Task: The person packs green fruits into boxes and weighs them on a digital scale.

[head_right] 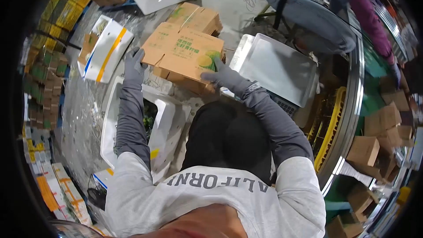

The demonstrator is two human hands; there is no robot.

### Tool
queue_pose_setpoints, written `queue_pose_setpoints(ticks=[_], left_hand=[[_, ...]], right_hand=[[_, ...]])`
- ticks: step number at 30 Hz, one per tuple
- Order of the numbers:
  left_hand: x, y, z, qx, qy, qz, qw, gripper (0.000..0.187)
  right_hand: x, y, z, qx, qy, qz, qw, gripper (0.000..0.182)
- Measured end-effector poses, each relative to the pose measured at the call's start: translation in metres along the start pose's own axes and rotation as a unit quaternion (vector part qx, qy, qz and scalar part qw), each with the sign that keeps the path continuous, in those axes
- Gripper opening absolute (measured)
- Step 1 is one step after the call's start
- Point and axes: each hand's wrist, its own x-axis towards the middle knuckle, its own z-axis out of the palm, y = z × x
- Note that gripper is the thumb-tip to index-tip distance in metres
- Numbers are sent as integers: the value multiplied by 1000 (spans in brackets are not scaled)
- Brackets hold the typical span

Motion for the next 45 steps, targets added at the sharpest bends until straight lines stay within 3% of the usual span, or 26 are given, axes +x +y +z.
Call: queue_pose_setpoints(ticks=[1,4,5,8,11,12,13,14,16,18,21,23,25,26,27,29,31,34,35,36,38,39,40,42,45], left_hand=[[-2,1,10,21,22,-1,1000,35],[-17,24,40,26,36,57,997,27],[-22,43,42,37,-22,-8,999,23],[-17,62,60,-16,-59,-38,997,18],[-30,89,97,-141,-62,-56,987,25],[-37,95,122,-196,-81,-72,975,27],[-29,82,129,-158,-176,-62,970,33],[-21,65,141,-121,-277,-51,952,41],[-75,72,198,-125,-275,-97,949,42],[-70,42,236,-136,-300,-155,931,45],[-91,17,293,-163,-347,-136,913,46],[-112,0,329,-147,-353,-170,908,44],[-115,-27,350,-113,-378,-189,899,40],[-125,-33,360,-117,-376,-179,902,40],[-131,-38,357,76,-392,-5,917,42],[-132,-48,361,186,-370,85,906,47],[-116,-70,381,41,-328,-98,939,54],[-123,-66,374,-4,-360,-34,932,63],[-136,-43,372,-41,-401,-49,914,68],[-132,-44,374,26,-394,28,918,69],[-103,-58,385,155,-369,184,898,72],[-78,-76,395,128,-353,121,919,77],[-70,-61,395,198,-375,75,902,78],[-71,-35,396,261,-330,159,893,73],[-12,-65,385,244,-427,136,860,61]], right_hand=[[1,7,3,-235,109,-129,957,95],[-37,-53,17,-491,114,-72,861,99],[-44,-66,23,-531,104,-132,830,84],[-41,-82,39,-546,108,-166,814,61],[-49,-104,33,-494,166,-161,838,47],[-57,-108,19,-475,193,-156,844,47],[-61,-107,12,-430,222,-182,856,43],[-78,-121,5,-379,225,-135,887,40],[-92,-119,-13,-414,250,-109,869,37],[-113,-116,-30,-460,246,-57,851,35],[-151,-96,-55,-481,269,-5,834,35],[-164,-72,-73,-487,278,40,827,36],[-171,-53,-86,-442,275,69,851,37],[-174,-41,-93,-417,271,81,864,37],[-173,-26,-98,-415,247,76,872,38],[-185,-27,-101,-318,274,68,905,39],[-206,-38,-103,-231,305,19,924,47],[-205,-25,-133,-247,308,62,917,49],[-215,-36,-140,-271,327,25,905,47],[-221,-45,-145,-281,362,50,887,43],[-200,-22,-162,-534,326,-4,780,35],[-204,-36,-151,-465,308,33,829,32],[-212,-57,-132,-391,288,71,871,28],[-205,-54,-119,-430,289,50,854,25],[-202,-58,-146,-430,343,61,833,24]])
